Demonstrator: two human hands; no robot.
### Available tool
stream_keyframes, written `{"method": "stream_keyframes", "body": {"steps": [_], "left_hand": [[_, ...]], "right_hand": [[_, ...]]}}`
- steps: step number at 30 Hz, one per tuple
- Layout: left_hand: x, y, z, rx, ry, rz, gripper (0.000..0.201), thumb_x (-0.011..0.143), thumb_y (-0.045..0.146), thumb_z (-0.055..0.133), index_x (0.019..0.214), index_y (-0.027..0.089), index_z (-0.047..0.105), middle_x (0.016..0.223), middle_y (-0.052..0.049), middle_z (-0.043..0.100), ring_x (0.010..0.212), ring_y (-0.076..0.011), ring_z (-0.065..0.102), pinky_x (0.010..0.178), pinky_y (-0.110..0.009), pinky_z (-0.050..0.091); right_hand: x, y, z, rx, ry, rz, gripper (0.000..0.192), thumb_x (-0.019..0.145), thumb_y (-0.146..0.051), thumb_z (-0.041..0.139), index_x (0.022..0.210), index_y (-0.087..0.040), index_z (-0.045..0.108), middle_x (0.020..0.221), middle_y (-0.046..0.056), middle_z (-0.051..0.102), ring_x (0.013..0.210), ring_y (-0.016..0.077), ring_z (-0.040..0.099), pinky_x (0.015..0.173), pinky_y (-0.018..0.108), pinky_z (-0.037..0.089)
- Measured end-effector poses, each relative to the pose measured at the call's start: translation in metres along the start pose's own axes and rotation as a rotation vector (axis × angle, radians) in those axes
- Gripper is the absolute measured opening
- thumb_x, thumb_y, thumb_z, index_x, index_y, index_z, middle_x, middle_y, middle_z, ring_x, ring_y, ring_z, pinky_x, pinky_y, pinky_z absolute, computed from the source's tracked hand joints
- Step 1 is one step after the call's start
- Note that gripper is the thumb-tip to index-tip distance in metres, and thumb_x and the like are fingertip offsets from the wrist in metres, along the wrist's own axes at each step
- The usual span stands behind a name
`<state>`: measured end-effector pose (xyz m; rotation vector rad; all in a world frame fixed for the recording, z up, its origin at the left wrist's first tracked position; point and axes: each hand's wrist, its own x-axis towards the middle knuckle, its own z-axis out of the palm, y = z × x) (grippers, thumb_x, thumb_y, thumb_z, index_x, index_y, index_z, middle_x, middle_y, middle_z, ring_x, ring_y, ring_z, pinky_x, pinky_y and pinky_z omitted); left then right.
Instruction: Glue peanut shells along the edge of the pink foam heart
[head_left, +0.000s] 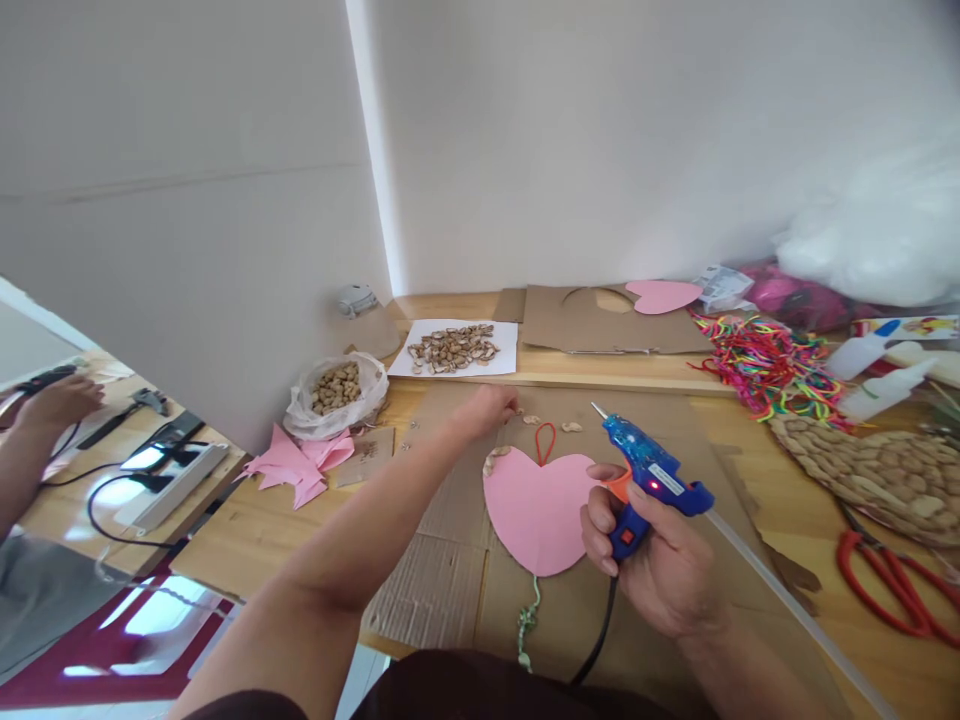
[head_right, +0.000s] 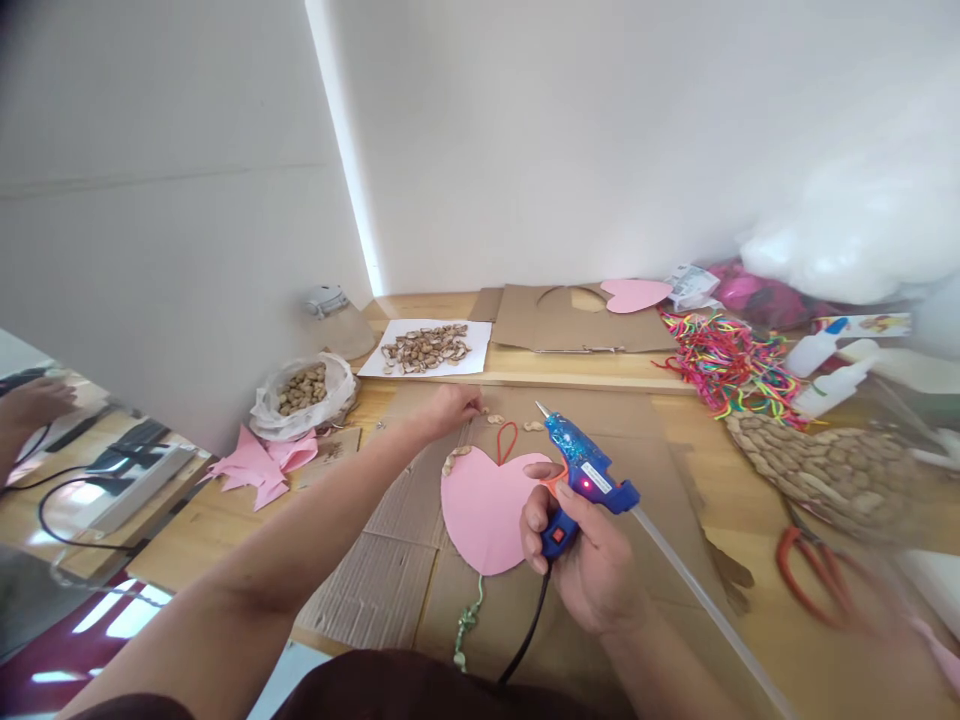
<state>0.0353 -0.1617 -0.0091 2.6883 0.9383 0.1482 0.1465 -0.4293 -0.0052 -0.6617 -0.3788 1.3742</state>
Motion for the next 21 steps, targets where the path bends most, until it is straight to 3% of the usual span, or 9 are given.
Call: {"method": "stream_keyframes", "body": {"steps": [7, 21], "left_hand": [[-0.003, -0.002, 0.007, -0.074, 0.033, -0.083, 0.017, 0.085, 0.018, 0.063, 0.097, 0.016, 0.075, 0.093, -0.006, 0.077, 0.085, -0.0178, 0.066, 0.076, -0.026, 0.047], [0.012, -0.001, 0.007, -0.242, 0.082, -0.072, 0.002, 0.070, 0.015, 0.071, 0.071, 0.016, 0.070, 0.072, -0.004, 0.070, 0.072, -0.0171, 0.059, 0.073, -0.027, 0.046]], "right_hand": [[0.003, 0.003, -0.002, -0.012, 0.005, -0.002, 0.022, 0.093, -0.035, 0.057, 0.106, -0.022, 0.069, 0.068, 0.001, 0.056, 0.053, 0.0139, 0.052, 0.044, 0.024, 0.038], [0.003, 0.004, -0.002, -0.027, 0.025, -0.016, 0.025, 0.085, -0.041, 0.068, 0.102, -0.023, 0.070, 0.065, 0.000, 0.056, 0.052, 0.0137, 0.052, 0.042, 0.023, 0.038]]}}
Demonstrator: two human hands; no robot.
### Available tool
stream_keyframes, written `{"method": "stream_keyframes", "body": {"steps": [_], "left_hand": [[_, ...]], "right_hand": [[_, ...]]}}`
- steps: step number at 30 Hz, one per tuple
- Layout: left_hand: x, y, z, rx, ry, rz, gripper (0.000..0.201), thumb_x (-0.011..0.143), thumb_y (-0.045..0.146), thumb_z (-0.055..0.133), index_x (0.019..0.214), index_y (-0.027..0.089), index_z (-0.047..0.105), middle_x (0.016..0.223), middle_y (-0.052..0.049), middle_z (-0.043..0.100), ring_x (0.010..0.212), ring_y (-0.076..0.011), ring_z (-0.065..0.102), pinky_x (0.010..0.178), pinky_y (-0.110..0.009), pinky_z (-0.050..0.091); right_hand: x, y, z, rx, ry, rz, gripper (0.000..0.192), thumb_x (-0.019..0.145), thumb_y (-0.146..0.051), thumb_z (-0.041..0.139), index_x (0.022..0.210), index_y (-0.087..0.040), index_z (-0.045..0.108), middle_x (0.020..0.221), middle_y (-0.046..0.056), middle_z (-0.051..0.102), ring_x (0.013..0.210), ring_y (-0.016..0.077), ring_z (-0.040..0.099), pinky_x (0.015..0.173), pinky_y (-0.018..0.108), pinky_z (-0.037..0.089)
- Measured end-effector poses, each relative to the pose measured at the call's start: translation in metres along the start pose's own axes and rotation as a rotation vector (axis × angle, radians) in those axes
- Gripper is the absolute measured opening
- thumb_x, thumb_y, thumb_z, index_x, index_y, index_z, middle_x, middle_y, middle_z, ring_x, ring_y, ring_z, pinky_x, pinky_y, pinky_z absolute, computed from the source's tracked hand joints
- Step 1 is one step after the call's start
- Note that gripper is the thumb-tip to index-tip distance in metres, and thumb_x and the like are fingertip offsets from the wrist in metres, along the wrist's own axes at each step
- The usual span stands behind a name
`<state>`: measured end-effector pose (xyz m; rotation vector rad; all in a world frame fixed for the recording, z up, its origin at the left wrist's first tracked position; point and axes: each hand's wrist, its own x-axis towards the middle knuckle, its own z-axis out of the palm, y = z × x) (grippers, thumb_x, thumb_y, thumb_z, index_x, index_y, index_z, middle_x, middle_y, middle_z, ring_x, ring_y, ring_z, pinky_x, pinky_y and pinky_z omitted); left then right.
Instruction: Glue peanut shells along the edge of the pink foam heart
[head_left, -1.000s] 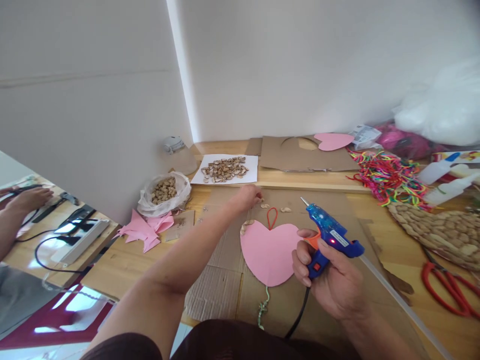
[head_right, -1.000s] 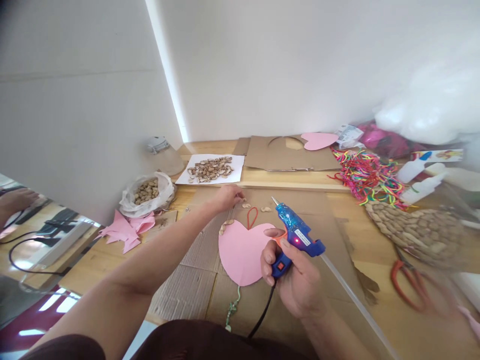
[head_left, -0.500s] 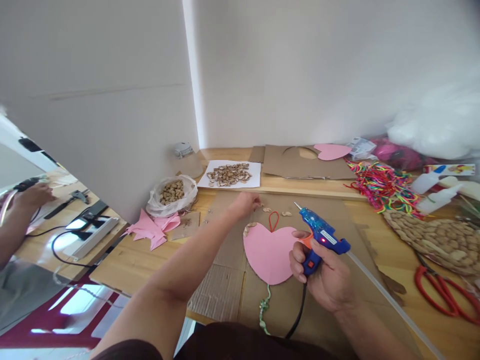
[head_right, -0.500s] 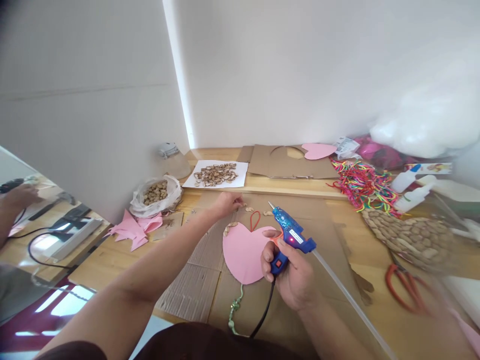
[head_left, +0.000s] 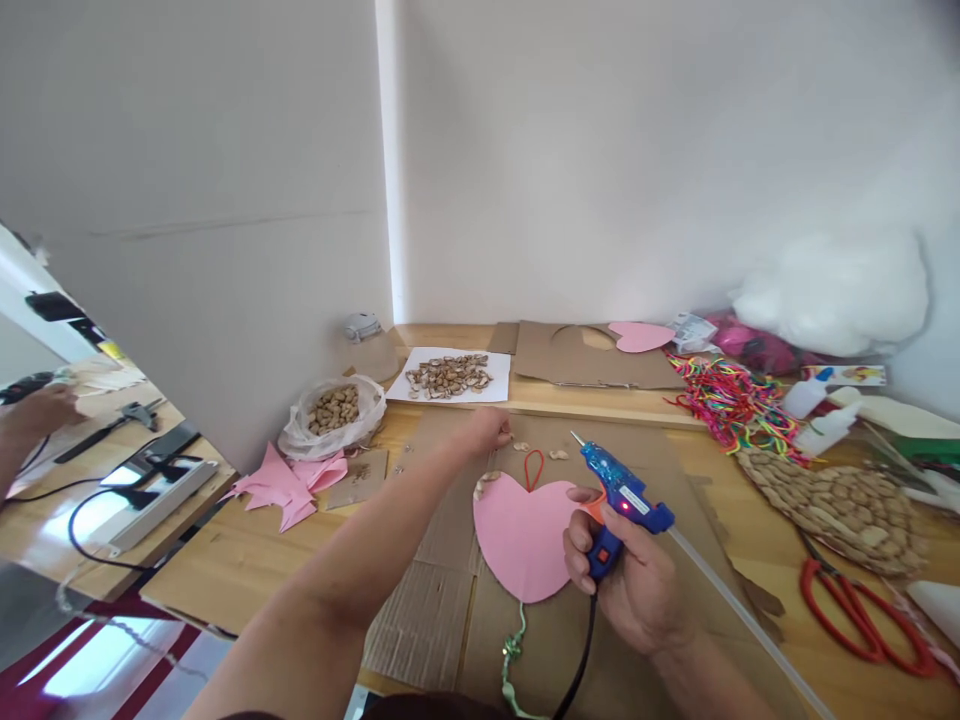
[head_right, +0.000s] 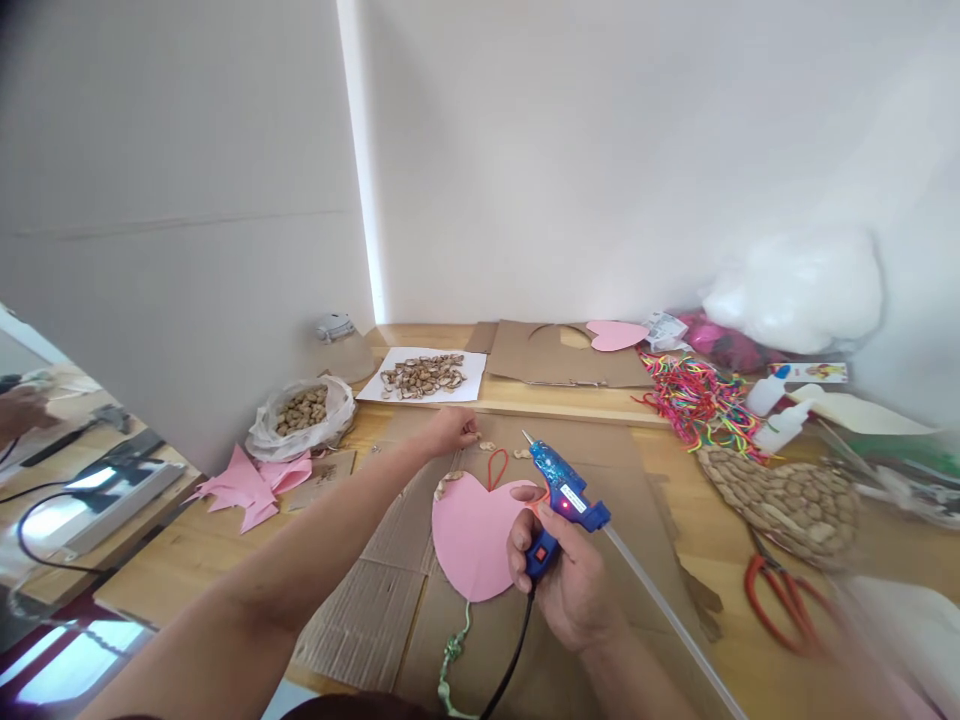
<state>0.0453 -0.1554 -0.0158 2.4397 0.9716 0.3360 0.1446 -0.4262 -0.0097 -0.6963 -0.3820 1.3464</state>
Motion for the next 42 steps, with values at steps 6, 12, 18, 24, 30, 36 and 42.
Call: {"method": "stream_keyframes", "body": {"steps": [6, 12, 18, 24, 30, 36, 42], "left_hand": [[-0.038, 0.003, -0.016, -0.327, 0.038, -0.047, 0.025, 0.085, 0.032, 0.064, 0.098, 0.012, 0.073, 0.080, -0.005, 0.070, 0.068, -0.0126, 0.058, 0.069, -0.025, 0.048], [-0.126, 0.024, -0.025, -1.271, -0.055, -0.146, 0.040, 0.082, 0.045, 0.077, 0.105, 0.013, 0.072, 0.090, -0.005, 0.066, 0.074, -0.0072, 0.059, 0.070, -0.018, 0.049], [-0.188, 0.035, -0.023, -1.635, -0.115, -0.234, 0.036, 0.076, 0.033, 0.086, 0.103, 0.011, 0.075, 0.093, -0.006, 0.067, 0.068, -0.0040, 0.060, 0.063, -0.013, 0.049], [-0.218, 0.040, -0.022, -1.693, -0.111, -0.290, 0.036, 0.075, 0.028, 0.087, 0.105, 0.011, 0.075, 0.091, -0.007, 0.071, 0.069, -0.0060, 0.064, 0.062, -0.013, 0.051], [-0.248, 0.058, -0.003, -1.659, -0.297, -0.338, 0.032, 0.071, 0.027, 0.090, 0.094, 0.010, 0.076, 0.086, -0.007, 0.072, 0.064, -0.0067, 0.065, 0.059, -0.013, 0.052], [-0.272, 0.064, 0.013, -1.678, -0.378, -0.368, 0.026, 0.074, 0.027, 0.088, 0.091, 0.011, 0.076, 0.083, -0.007, 0.071, 0.064, -0.0061, 0.066, 0.058, -0.012, 0.053], [-0.284, 0.061, 0.019, -1.743, -0.362, -0.392, 0.026, 0.069, 0.024, 0.091, 0.087, 0.010, 0.077, 0.077, -0.006, 0.071, 0.063, -0.0060, 0.066, 0.059, -0.012, 0.054]], "right_hand": [[-0.001, 0.000, -0.001, 0.010, -0.021, 0.021, 0.025, 0.087, -0.042, 0.067, 0.103, -0.023, 0.069, 0.066, -0.001, 0.056, 0.052, 0.0124, 0.051, 0.043, 0.022, 0.037], [0.000, -0.002, -0.002, -0.132, -0.123, -0.003, 0.032, 0.090, -0.050, 0.064, 0.105, -0.022, 0.070, 0.069, 0.000, 0.057, 0.047, 0.0097, 0.049, 0.040, 0.021, 0.032], [-0.004, -0.002, 0.002, -0.396, -0.167, -0.008, 0.038, 0.088, -0.055, 0.068, 0.105, -0.021, 0.071, 0.070, -0.002, 0.055, 0.044, 0.0084, 0.048, 0.039, 0.020, 0.029], [-0.031, 0.006, 0.024, -0.703, -0.133, -0.095, 0.035, 0.093, -0.051, 0.066, 0.110, -0.021, 0.066, 0.060, -0.004, 0.053, 0.046, 0.0093, 0.046, 0.043, 0.022, 0.033], [-0.047, 0.024, 0.041, -0.839, -0.009, -0.143, 0.034, 0.091, -0.051, 0.068, 0.111, -0.023, 0.066, 0.067, -0.003, 0.060, 0.055, 0.0111, 0.052, 0.051, 0.024, 0.042], [-0.060, 0.040, 0.051, -0.773, -0.111, -0.117, 0.026, 0.088, -0.043, 0.074, 0.106, -0.024, 0.069, 0.081, -0.001, 0.062, 0.062, 0.0104, 0.055, 0.057, 0.024, 0.046], [-0.072, 0.050, 0.051, -0.737, -0.088, -0.065, 0.032, 0.086, -0.047, 0.075, 0.107, -0.024, 0.069, 0.079, -0.002, 0.060, 0.054, 0.0082, 0.050, 0.050, 0.023, 0.042]]}}
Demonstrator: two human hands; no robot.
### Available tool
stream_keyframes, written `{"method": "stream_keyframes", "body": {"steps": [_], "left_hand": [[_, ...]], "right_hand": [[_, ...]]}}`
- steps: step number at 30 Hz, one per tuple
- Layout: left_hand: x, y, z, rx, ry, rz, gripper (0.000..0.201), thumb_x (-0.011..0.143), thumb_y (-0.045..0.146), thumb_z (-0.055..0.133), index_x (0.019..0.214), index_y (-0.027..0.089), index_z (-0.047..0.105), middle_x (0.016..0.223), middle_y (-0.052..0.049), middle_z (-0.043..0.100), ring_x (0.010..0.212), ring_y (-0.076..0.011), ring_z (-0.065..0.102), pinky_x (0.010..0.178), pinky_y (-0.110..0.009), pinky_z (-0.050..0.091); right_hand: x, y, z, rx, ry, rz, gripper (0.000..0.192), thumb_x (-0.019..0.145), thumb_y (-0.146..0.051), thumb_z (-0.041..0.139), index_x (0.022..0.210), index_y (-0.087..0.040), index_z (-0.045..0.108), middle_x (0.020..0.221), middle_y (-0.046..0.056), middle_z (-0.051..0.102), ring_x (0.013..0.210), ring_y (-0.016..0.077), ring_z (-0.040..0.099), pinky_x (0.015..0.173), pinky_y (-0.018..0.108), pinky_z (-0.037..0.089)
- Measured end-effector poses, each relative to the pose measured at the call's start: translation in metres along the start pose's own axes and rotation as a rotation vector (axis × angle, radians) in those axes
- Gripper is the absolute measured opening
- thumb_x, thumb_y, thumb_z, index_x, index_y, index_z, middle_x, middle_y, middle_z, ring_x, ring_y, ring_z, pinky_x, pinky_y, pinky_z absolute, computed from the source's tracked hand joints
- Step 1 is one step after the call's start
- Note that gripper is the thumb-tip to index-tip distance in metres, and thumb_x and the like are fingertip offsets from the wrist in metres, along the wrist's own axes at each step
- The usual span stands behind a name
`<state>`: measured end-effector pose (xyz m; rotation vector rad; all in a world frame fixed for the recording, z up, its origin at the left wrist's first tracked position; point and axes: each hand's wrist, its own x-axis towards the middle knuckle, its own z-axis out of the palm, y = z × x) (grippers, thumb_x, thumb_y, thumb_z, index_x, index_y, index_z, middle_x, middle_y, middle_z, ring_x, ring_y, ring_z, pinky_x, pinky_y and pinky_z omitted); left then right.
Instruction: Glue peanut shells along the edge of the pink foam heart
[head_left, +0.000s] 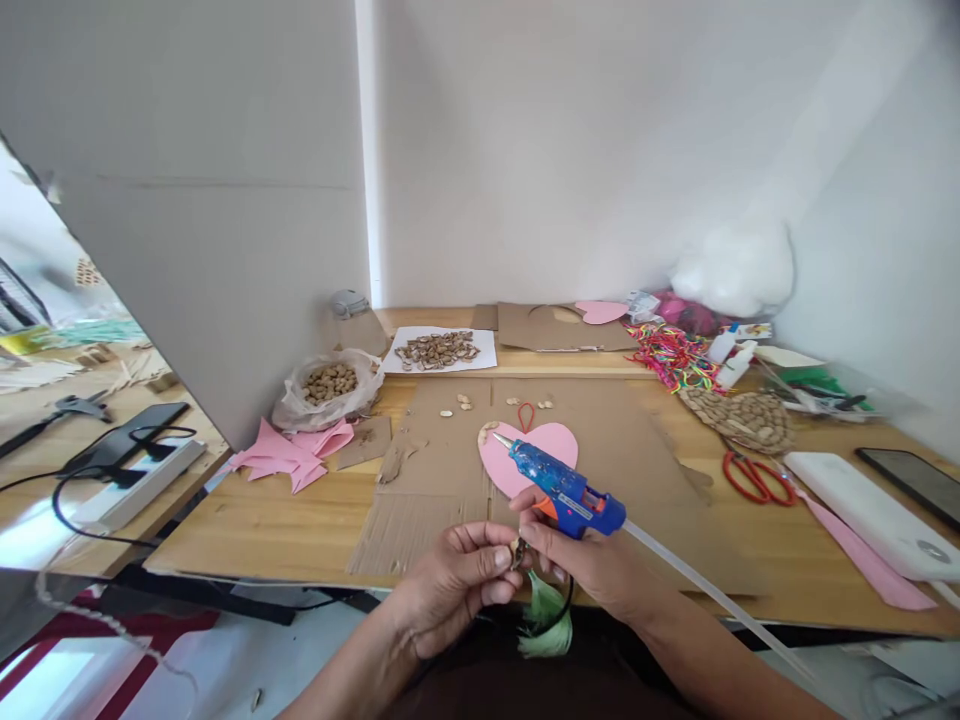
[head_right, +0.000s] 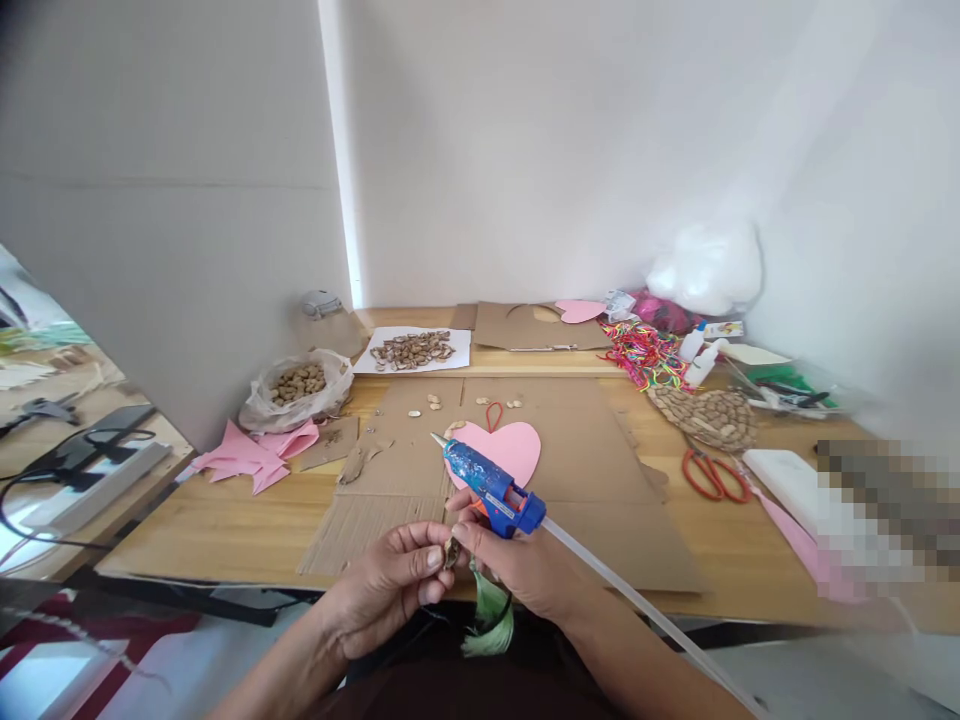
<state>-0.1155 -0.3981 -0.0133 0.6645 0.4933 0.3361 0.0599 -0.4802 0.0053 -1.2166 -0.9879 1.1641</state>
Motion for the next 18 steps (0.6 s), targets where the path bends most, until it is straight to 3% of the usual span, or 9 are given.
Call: {"method": "stream_keyframes", "body": {"steps": [8, 13, 18], "left_hand": [[-0.010, -0.003, 0.002, 0.031, -0.011, -0.020, 0.038, 0.060, 0.025, 0.095, 0.089, 0.008, 0.077, 0.082, -0.008, 0.073, 0.064, -0.0093, 0.070, 0.060, -0.014, 0.057], [-0.022, 0.009, 0.005, 0.021, 0.008, 0.060, 0.035, 0.061, 0.024, 0.095, 0.088, 0.010, 0.077, 0.083, -0.007, 0.074, 0.065, -0.0091, 0.070, 0.060, -0.014, 0.056], [-0.032, 0.024, 0.008, 0.010, -0.007, 0.161, 0.034, 0.061, 0.022, 0.095, 0.086, 0.011, 0.075, 0.088, -0.007, 0.074, 0.067, -0.0091, 0.070, 0.060, -0.014, 0.055]], "right_hand": [[-0.014, -0.006, 0.004, -0.179, 0.052, -0.028, 0.033, 0.087, -0.050, 0.073, 0.107, -0.023, 0.072, 0.066, -0.002, 0.060, 0.054, 0.0121, 0.054, 0.050, 0.025, 0.046], [-0.026, -0.019, 0.005, -0.174, 0.082, -0.074, 0.034, 0.090, -0.051, 0.069, 0.107, -0.022, 0.068, 0.057, -0.003, 0.053, 0.049, 0.0116, 0.047, 0.044, 0.024, 0.039], [-0.042, -0.039, -0.007, -0.173, 0.050, -0.123, 0.034, 0.088, -0.053, 0.070, 0.102, -0.023, 0.068, 0.074, 0.003, 0.063, 0.046, 0.0108, 0.049, 0.037, 0.024, 0.036]]}}
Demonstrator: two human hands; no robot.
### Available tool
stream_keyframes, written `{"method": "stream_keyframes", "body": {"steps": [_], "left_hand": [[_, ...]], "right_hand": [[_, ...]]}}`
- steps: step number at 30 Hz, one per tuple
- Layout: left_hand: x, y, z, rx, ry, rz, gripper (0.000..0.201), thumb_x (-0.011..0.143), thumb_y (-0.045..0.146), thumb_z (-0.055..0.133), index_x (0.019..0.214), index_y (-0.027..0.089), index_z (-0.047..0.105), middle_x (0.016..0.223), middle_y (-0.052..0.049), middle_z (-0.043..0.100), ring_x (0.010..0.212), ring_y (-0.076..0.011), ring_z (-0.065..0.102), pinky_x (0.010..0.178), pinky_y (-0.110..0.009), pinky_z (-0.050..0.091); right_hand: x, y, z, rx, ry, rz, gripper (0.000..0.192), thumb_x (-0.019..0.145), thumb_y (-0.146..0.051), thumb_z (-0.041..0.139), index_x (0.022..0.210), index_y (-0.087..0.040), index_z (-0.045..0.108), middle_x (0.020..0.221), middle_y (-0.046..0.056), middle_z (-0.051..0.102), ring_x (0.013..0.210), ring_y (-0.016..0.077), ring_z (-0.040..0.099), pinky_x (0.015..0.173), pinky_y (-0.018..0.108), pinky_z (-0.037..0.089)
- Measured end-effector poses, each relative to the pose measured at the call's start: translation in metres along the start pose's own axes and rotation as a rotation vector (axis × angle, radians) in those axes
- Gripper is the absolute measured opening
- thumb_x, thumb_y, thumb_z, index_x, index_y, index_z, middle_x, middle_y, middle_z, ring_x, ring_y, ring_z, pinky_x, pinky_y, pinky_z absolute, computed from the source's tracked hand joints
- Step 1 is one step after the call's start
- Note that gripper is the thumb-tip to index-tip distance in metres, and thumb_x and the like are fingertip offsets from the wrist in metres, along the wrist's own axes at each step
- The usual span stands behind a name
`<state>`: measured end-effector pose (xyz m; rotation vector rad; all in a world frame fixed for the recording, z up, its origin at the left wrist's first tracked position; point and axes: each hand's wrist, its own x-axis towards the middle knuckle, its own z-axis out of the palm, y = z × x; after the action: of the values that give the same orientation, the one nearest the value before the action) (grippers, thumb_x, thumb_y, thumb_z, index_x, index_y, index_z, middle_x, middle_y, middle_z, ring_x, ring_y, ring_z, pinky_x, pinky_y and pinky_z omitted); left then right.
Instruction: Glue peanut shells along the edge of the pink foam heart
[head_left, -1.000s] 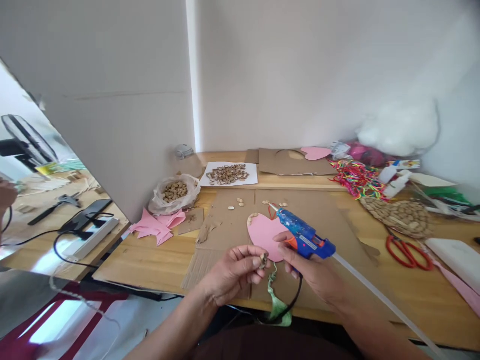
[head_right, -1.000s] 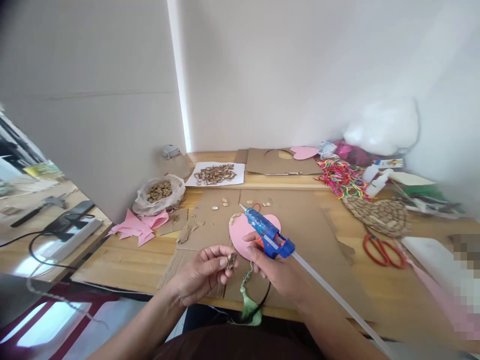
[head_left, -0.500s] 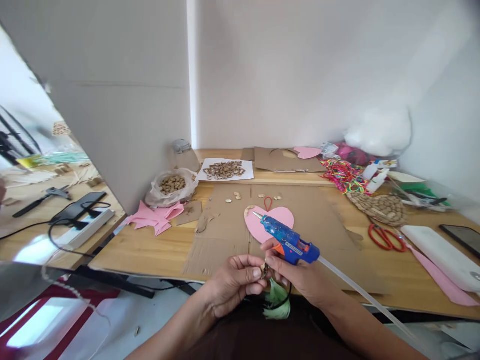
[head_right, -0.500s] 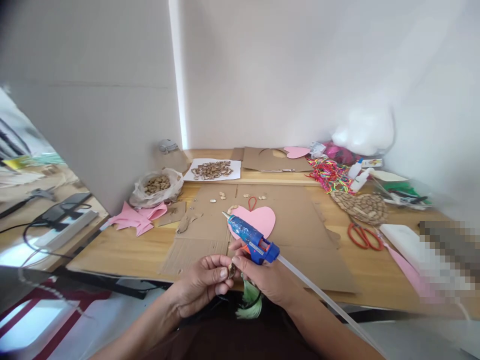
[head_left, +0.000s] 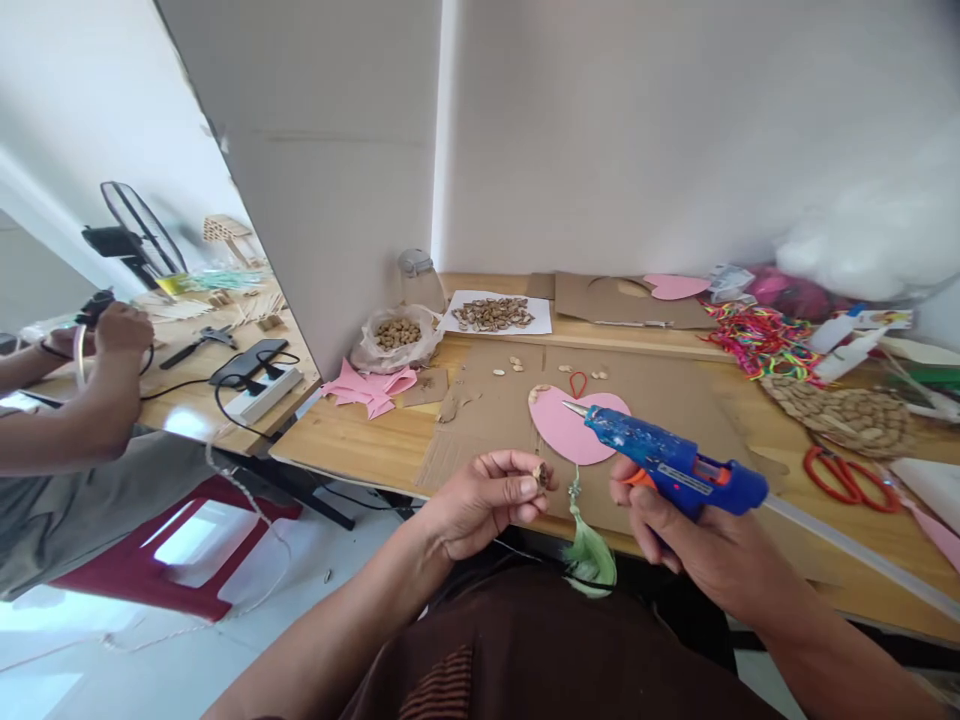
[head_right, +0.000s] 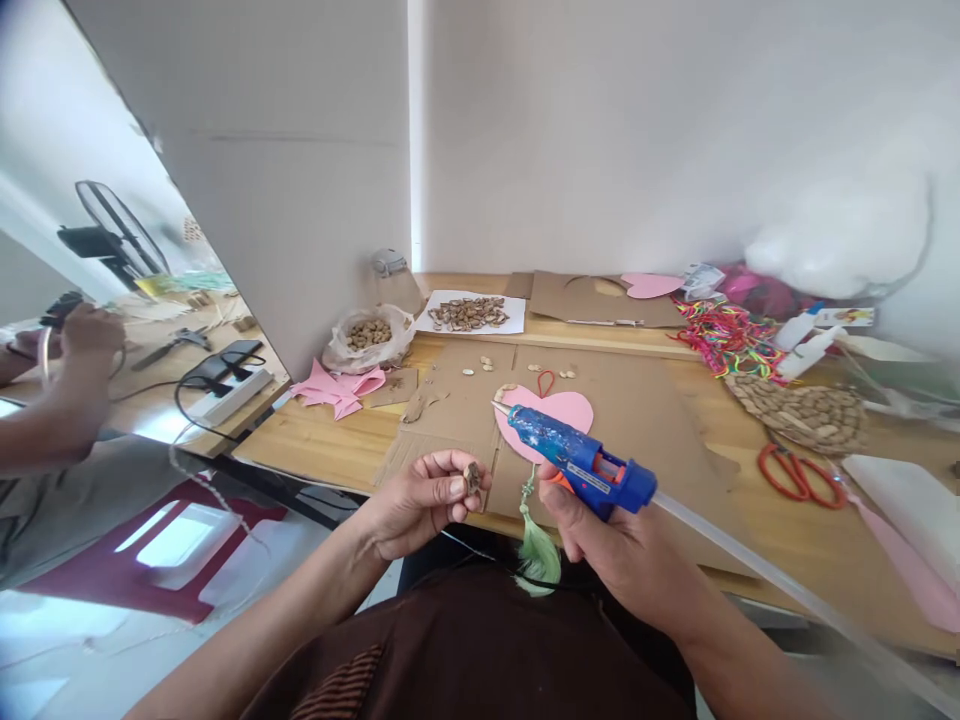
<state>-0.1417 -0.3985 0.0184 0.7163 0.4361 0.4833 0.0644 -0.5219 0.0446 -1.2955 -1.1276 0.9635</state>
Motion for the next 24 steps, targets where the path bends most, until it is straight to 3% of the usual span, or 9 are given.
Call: {"method": "stream_keyframes", "body": {"steps": [3, 8, 14, 17, 20, 24], "left_hand": [[-0.002, 0.004, 0.001, -0.008, -0.017, 0.031, 0.035, 0.063, 0.024, 0.094, 0.087, 0.011, 0.073, 0.088, -0.007, 0.073, 0.067, -0.0086, 0.069, 0.060, -0.014, 0.054], [-0.004, 0.002, 0.002, -0.022, -0.044, 0.038, 0.035, 0.065, 0.025, 0.093, 0.090, 0.011, 0.073, 0.086, -0.006, 0.071, 0.066, -0.0073, 0.066, 0.059, -0.013, 0.052], [-0.006, 0.003, 0.003, -0.056, -0.026, 0.038, 0.036, 0.065, 0.024, 0.093, 0.092, 0.011, 0.074, 0.086, -0.007, 0.073, 0.065, -0.0070, 0.066, 0.060, -0.013, 0.052], [-0.006, 0.004, 0.005, -0.068, -0.042, 0.057, 0.033, 0.067, 0.023, 0.092, 0.093, 0.012, 0.075, 0.087, -0.006, 0.073, 0.065, -0.0067, 0.066, 0.060, -0.013, 0.053], [-0.007, 0.005, 0.005, -0.061, -0.062, 0.084, 0.029, 0.069, 0.023, 0.090, 0.091, 0.010, 0.075, 0.086, -0.006, 0.072, 0.065, -0.0063, 0.066, 0.059, -0.012, 0.053], [-0.007, 0.007, 0.005, -0.055, -0.073, 0.086, 0.028, 0.070, 0.023, 0.090, 0.090, 0.010, 0.075, 0.085, -0.006, 0.072, 0.065, -0.0064, 0.066, 0.059, -0.012, 0.054]], "right_hand": [[-0.010, -0.003, -0.011, -0.067, -0.103, 0.016, 0.034, 0.091, -0.054, 0.066, 0.108, -0.024, 0.070, 0.083, 0.006, 0.067, 0.048, 0.0129, 0.055, 0.038, 0.026, 0.041], [-0.026, 0.004, -0.018, -0.160, -0.131, 0.014, 0.032, 0.091, -0.050, 0.068, 0.109, -0.024, 0.074, 0.062, 0.003, 0.063, 0.046, 0.0157, 0.054, 0.046, 0.031, 0.050], [-0.031, -0.003, -0.009, -0.022, -0.106, 0.092, 0.035, 0.089, -0.051, 0.070, 0.112, -0.025, 0.069, 0.053, 0.000, 0.057, 0.042, 0.0141, 0.048, 0.039, 0.026, 0.040], [-0.030, -0.007, -0.008, 0.050, -0.095, 0.171, 0.038, 0.089, -0.057, 0.067, 0.109, -0.026, 0.065, 0.065, 0.003, 0.063, 0.040, 0.0109, 0.044, 0.035, 0.024, 0.033], [-0.031, -0.009, -0.007, 0.078, -0.168, 0.206, 0.042, 0.087, -0.063, 0.067, 0.107, -0.026, 0.063, 0.079, 0.005, 0.066, 0.041, 0.0111, 0.049, 0.033, 0.023, 0.034], [-0.037, -0.013, -0.001, -0.038, -0.117, 0.178, 0.042, 0.090, -0.060, 0.063, 0.110, -0.023, 0.063, 0.071, 0.002, 0.063, 0.045, 0.0105, 0.049, 0.040, 0.024, 0.038]]}}
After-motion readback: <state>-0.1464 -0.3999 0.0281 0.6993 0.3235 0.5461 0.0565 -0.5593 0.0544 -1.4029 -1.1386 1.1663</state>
